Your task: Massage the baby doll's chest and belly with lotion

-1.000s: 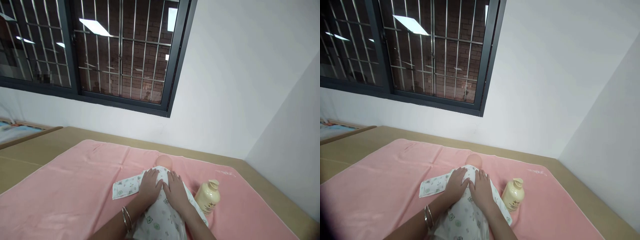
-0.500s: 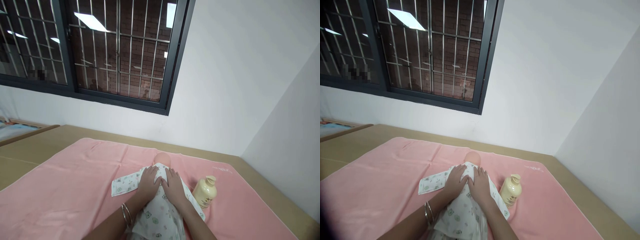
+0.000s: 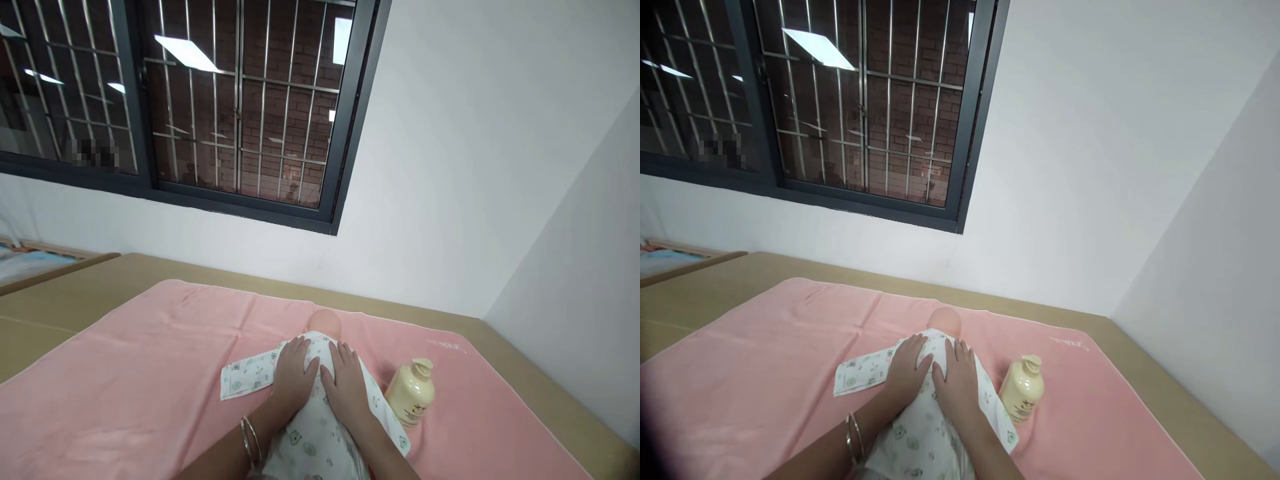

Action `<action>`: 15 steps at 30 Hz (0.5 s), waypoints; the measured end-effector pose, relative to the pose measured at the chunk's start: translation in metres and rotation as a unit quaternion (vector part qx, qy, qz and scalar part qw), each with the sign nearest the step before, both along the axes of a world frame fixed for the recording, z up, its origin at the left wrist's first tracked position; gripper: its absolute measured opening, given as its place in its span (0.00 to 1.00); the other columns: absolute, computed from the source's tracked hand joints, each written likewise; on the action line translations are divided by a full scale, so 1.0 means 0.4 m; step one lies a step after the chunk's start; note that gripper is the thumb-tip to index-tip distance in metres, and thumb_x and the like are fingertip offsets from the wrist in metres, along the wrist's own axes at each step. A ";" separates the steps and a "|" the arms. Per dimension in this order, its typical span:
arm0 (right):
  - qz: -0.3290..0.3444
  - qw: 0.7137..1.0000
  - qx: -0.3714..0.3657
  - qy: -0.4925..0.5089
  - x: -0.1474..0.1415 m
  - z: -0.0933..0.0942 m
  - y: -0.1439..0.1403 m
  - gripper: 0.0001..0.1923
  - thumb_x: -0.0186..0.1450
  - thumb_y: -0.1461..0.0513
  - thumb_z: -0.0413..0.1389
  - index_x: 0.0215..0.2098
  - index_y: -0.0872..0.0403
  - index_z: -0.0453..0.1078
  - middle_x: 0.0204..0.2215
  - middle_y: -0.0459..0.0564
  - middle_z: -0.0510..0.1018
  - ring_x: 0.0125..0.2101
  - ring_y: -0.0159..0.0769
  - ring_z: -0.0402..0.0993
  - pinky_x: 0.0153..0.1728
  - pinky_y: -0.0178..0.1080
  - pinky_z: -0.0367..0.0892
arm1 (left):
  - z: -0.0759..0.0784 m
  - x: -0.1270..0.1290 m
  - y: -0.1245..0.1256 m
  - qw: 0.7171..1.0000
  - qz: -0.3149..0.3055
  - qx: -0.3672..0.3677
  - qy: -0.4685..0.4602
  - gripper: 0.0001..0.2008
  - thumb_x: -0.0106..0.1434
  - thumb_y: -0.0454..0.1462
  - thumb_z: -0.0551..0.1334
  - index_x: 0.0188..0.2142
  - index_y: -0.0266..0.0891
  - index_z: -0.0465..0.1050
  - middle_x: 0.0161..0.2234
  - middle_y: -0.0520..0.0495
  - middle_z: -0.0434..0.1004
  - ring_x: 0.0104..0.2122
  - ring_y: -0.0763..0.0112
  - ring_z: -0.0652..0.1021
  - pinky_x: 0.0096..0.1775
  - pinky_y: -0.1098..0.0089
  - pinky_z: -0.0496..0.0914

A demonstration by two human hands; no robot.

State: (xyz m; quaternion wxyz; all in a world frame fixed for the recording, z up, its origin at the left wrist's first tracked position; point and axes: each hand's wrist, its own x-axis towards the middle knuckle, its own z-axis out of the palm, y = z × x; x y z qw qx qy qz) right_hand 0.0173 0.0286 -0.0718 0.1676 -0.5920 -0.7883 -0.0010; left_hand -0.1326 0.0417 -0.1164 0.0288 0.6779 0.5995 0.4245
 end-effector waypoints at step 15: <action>-0.072 0.995 -0.006 -0.074 -0.027 0.017 -0.041 0.30 0.69 0.55 0.43 0.64 0.62 0.57 0.56 0.66 0.68 0.57 0.55 0.62 0.58 0.52 0.53 | 0.022 -0.002 -0.014 0.998 0.028 0.010 0.057 0.18 0.60 0.41 0.57 0.50 0.39 0.70 0.48 0.40 0.75 0.49 0.53 0.72 0.57 0.44 0.57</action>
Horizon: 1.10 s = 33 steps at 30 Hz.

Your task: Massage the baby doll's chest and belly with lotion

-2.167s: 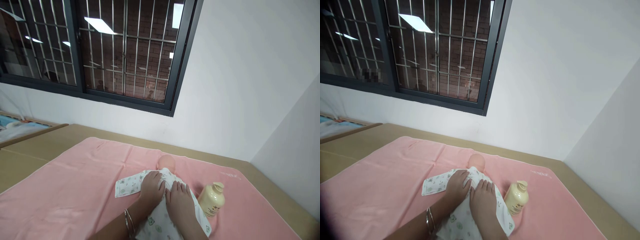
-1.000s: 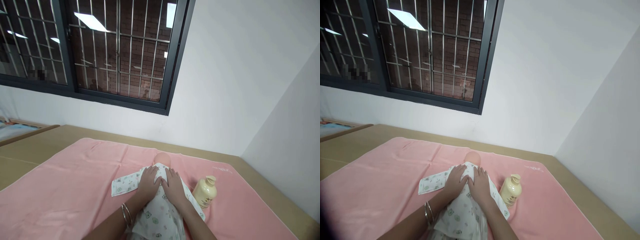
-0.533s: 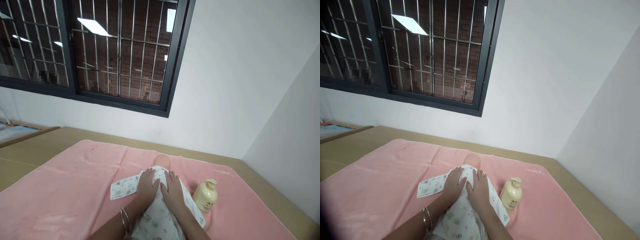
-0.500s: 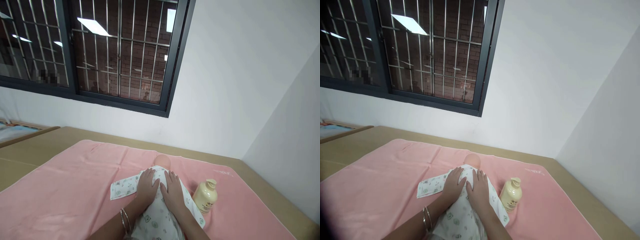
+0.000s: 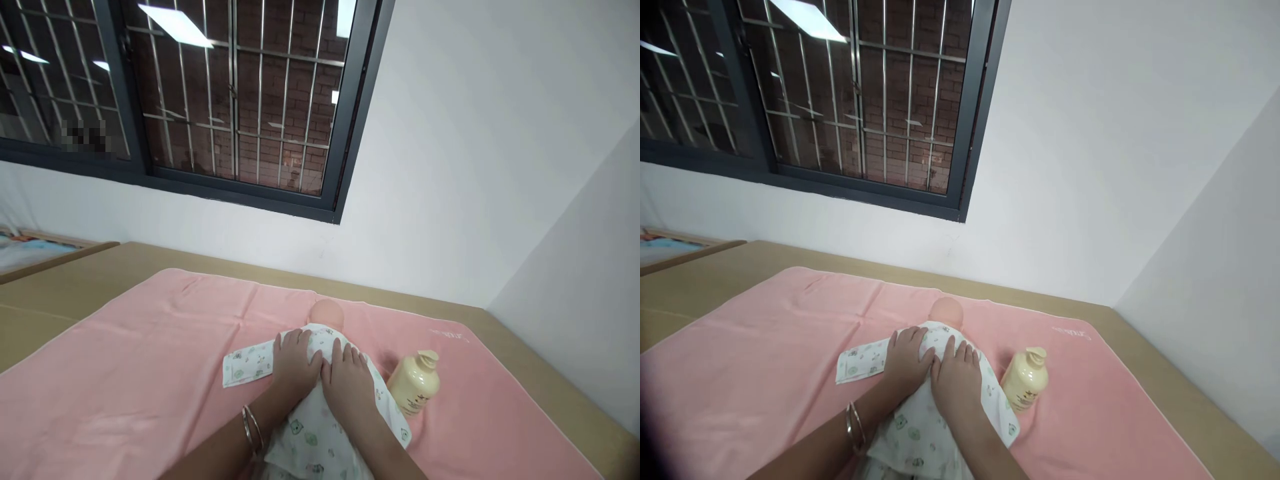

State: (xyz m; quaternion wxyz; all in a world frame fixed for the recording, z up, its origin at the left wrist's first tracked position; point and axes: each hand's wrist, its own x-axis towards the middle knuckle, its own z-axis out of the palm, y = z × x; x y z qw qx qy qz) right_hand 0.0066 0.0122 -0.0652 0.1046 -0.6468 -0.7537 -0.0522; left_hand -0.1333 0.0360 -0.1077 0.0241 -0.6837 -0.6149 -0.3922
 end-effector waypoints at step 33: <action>0.058 0.997 -0.042 0.030 0.015 0.028 0.019 0.28 0.70 0.59 0.40 0.65 0.62 0.54 0.63 0.61 0.59 0.63 0.47 0.53 0.62 0.49 0.45 | 0.015 0.002 -0.010 0.991 -0.112 0.072 0.024 0.17 0.62 0.37 0.54 0.50 0.38 0.69 0.48 0.40 0.73 0.48 0.57 0.72 0.52 0.54 0.67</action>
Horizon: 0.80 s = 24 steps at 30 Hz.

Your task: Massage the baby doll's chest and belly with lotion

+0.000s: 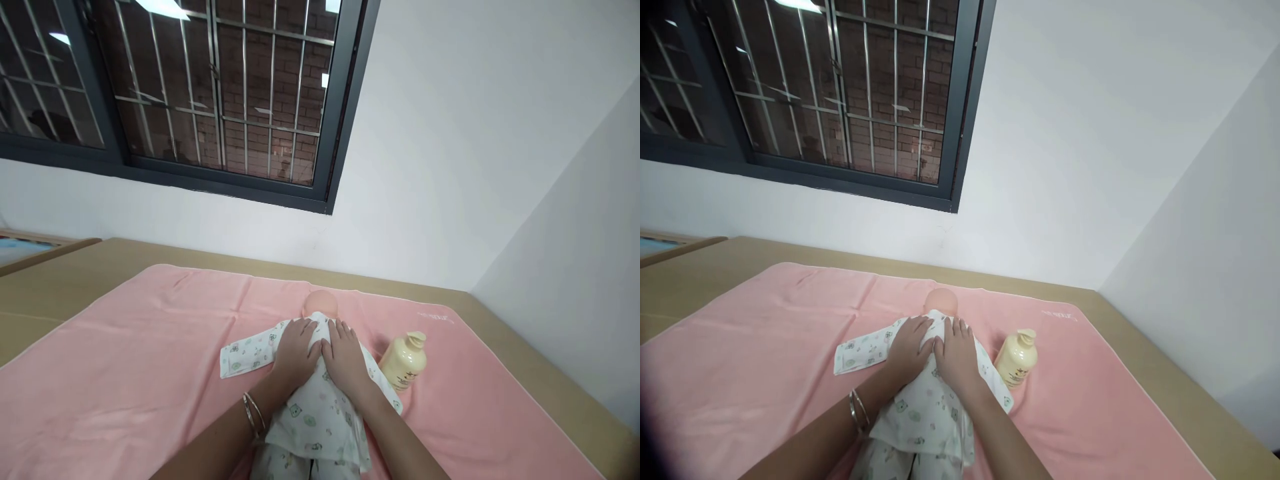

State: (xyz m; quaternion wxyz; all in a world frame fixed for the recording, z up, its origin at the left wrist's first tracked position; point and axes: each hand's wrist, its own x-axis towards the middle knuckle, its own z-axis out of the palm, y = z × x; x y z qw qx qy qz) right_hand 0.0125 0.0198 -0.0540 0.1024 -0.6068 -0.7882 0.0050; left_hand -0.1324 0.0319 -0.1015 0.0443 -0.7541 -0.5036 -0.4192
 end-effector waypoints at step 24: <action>-0.026 0.998 0.042 0.028 0.000 -0.006 -0.016 0.22 0.68 0.56 0.44 0.55 0.59 0.67 0.52 0.61 0.72 0.55 0.49 0.64 0.56 0.46 0.54 | -0.032 -0.014 0.015 0.995 0.050 -0.062 -0.065 0.18 0.63 0.42 0.55 0.49 0.38 0.71 0.47 0.40 0.76 0.49 0.57 0.74 0.52 0.54 0.69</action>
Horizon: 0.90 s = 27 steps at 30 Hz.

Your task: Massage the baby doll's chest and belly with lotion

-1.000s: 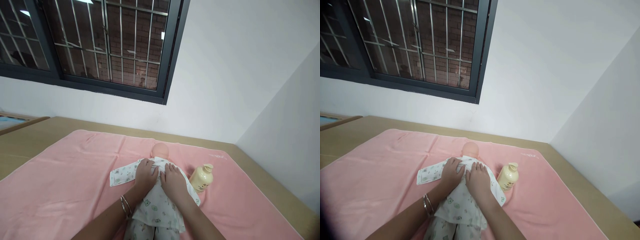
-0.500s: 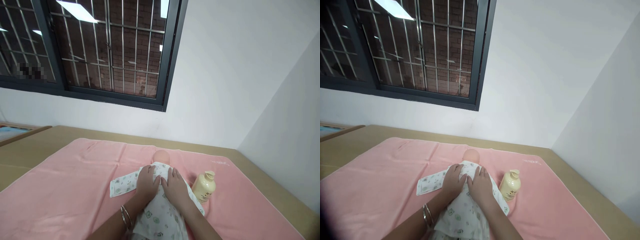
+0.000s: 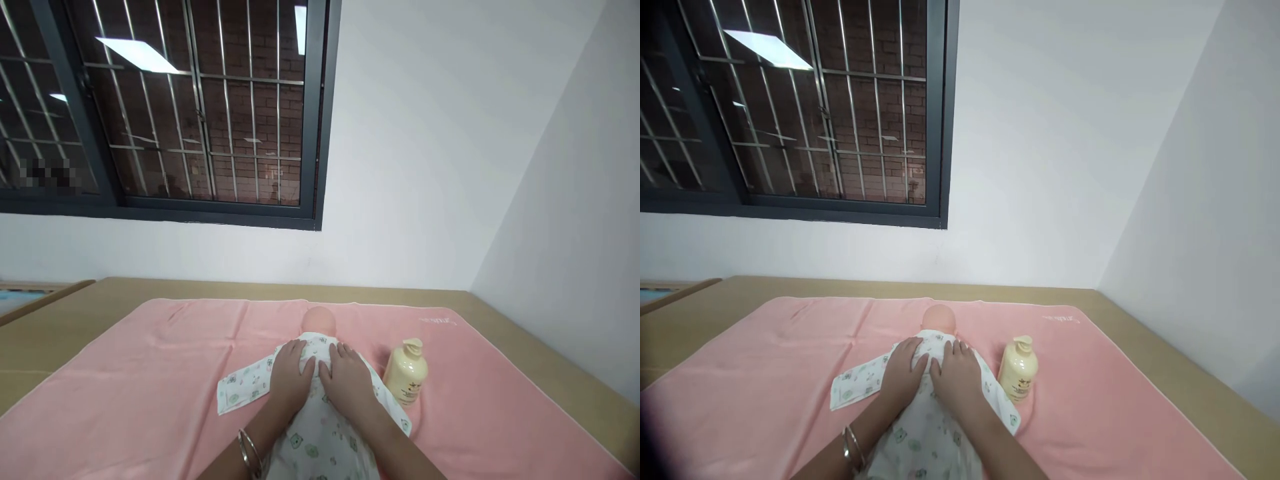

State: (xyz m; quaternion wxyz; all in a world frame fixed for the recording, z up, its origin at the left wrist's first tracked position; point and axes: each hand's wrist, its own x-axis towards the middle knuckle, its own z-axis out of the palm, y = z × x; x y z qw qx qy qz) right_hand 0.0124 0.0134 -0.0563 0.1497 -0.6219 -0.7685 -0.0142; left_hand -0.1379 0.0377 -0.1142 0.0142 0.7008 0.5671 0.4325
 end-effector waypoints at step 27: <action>0.073 0.997 0.018 0.013 0.017 -0.010 0.027 0.24 0.68 0.59 0.45 0.60 0.56 0.62 0.56 0.57 0.68 0.55 0.46 0.63 0.58 0.47 0.54 | 0.000 0.002 0.012 0.999 -0.045 0.010 0.020 0.17 0.64 0.38 0.52 0.50 0.36 0.70 0.50 0.40 0.75 0.51 0.58 0.73 0.55 0.54 0.66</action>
